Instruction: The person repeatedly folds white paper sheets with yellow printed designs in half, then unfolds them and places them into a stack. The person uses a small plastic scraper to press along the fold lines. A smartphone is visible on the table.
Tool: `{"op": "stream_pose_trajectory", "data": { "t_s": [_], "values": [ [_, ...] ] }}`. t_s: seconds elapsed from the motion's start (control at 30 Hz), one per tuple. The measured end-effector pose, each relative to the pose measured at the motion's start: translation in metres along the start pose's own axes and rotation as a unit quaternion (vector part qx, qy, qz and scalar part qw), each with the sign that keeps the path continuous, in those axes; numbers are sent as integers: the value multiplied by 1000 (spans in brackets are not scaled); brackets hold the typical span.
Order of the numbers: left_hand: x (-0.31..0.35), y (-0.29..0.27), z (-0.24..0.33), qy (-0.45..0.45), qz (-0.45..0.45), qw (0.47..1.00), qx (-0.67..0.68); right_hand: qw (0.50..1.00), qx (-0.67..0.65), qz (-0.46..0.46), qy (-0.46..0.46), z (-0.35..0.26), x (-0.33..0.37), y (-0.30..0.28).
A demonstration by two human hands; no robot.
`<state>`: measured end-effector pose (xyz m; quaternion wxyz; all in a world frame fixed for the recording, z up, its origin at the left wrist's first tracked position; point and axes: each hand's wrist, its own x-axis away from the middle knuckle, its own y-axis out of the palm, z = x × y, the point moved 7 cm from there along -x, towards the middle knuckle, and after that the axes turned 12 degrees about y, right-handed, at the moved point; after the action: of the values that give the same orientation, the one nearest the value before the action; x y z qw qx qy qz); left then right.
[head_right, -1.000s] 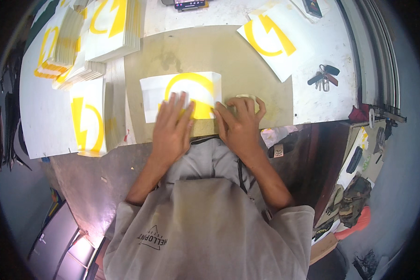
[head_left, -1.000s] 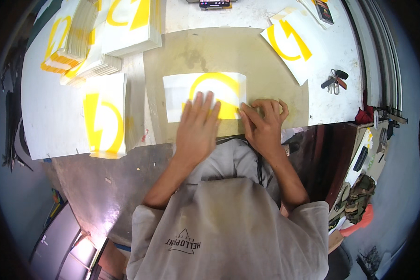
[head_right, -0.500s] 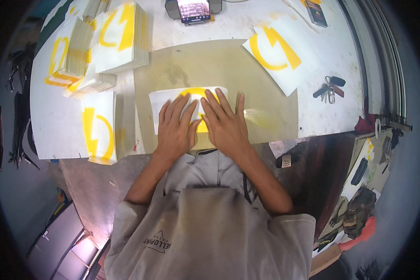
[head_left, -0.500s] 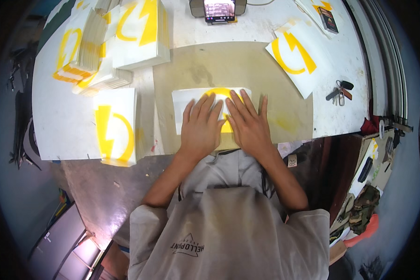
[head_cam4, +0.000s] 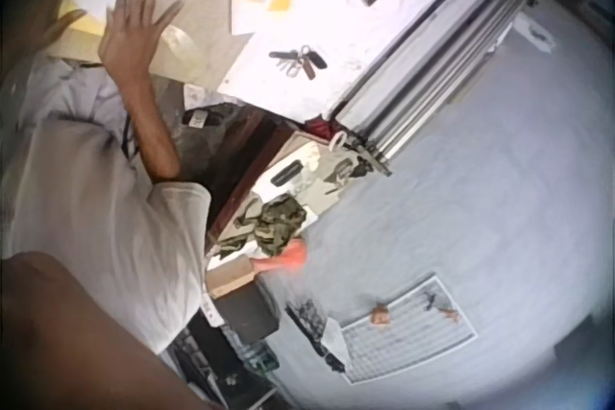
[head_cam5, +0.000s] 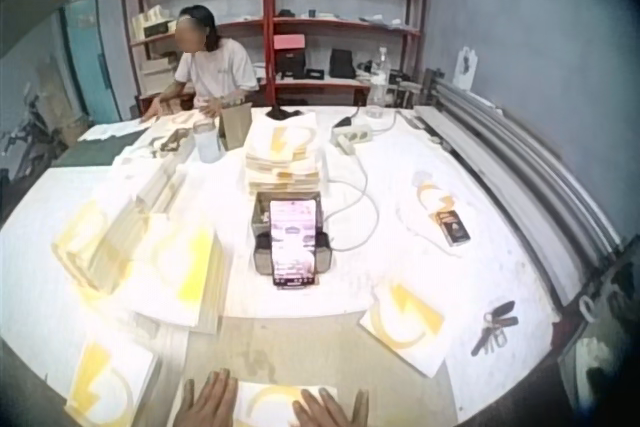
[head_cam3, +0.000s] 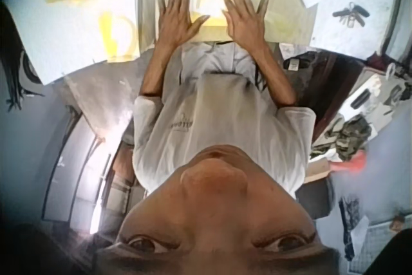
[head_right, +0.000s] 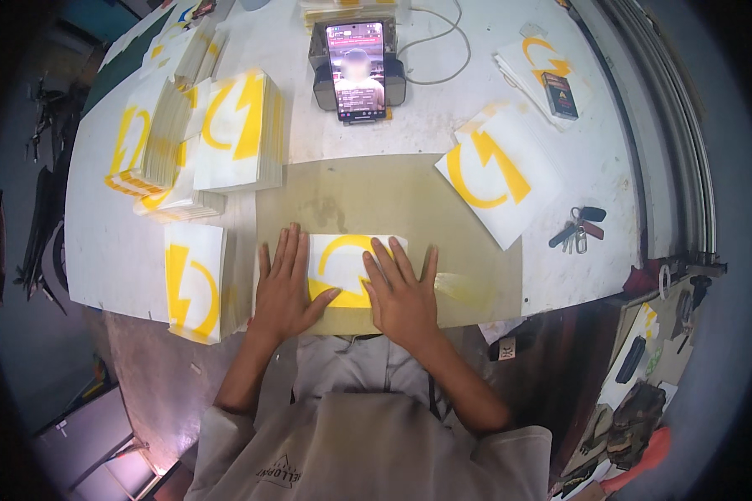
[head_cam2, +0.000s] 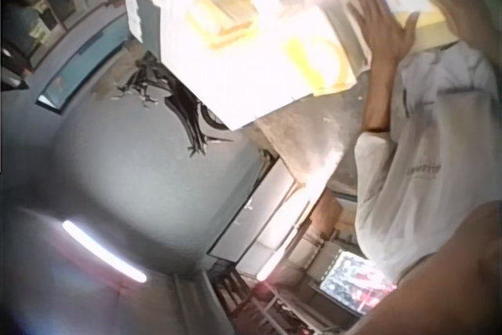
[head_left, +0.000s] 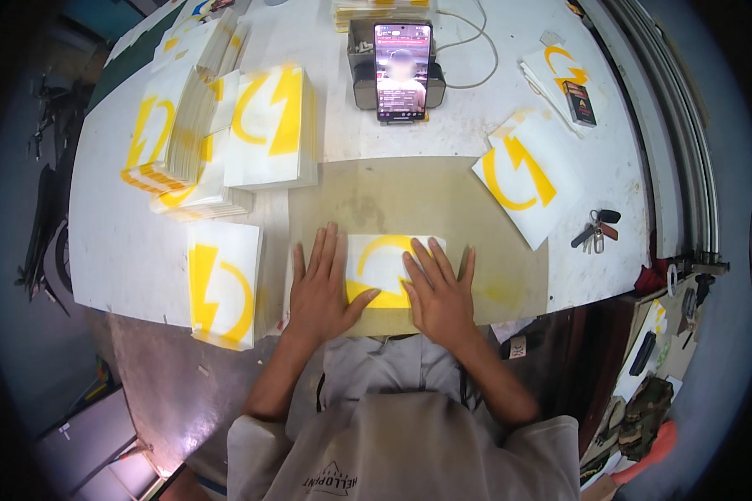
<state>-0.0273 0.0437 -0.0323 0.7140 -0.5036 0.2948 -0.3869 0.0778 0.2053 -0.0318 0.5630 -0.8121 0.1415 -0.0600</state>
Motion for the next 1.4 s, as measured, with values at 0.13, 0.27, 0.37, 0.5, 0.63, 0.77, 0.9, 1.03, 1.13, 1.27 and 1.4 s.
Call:
{"op": "stream_pose_trajectory", "data": {
  "t_s": [0.13,0.27,0.37,0.5,0.63,0.77,0.9,1.03,1.13,1.27,1.4],
  "values": [
    [6,1,30,19,40,998,-43,996,-19,29,79,-7,10,-8],
    [6,13,63,71,60,995,29,992,-75,24,103,-11,39,-15],
    [6,17,56,108,53,991,54,989,-57,91,106,26,48,-35],
    [0,11,49,133,39,986,89,975,31,118,187,99,59,-62],
    [-29,10,58,156,43,984,72,972,-78,66,210,122,72,-58],
    [-46,28,60,203,-29,975,83,970,-160,51,178,113,80,-53],
    [-36,21,64,248,-72,957,132,983,-171,57,-23,55,112,-64],
    [-26,18,73,273,-86,949,134,991,-105,-21,-82,10,133,-44],
    [-25,19,74,289,-75,948,113,991,-88,39,-90,9,121,-29],
    [-26,6,65,243,-33,961,132,991,-89,38,-97,10,91,-39],
    [-26,17,53,242,-37,956,159,990,-117,-1,-84,15,55,-34]
  ]
}}
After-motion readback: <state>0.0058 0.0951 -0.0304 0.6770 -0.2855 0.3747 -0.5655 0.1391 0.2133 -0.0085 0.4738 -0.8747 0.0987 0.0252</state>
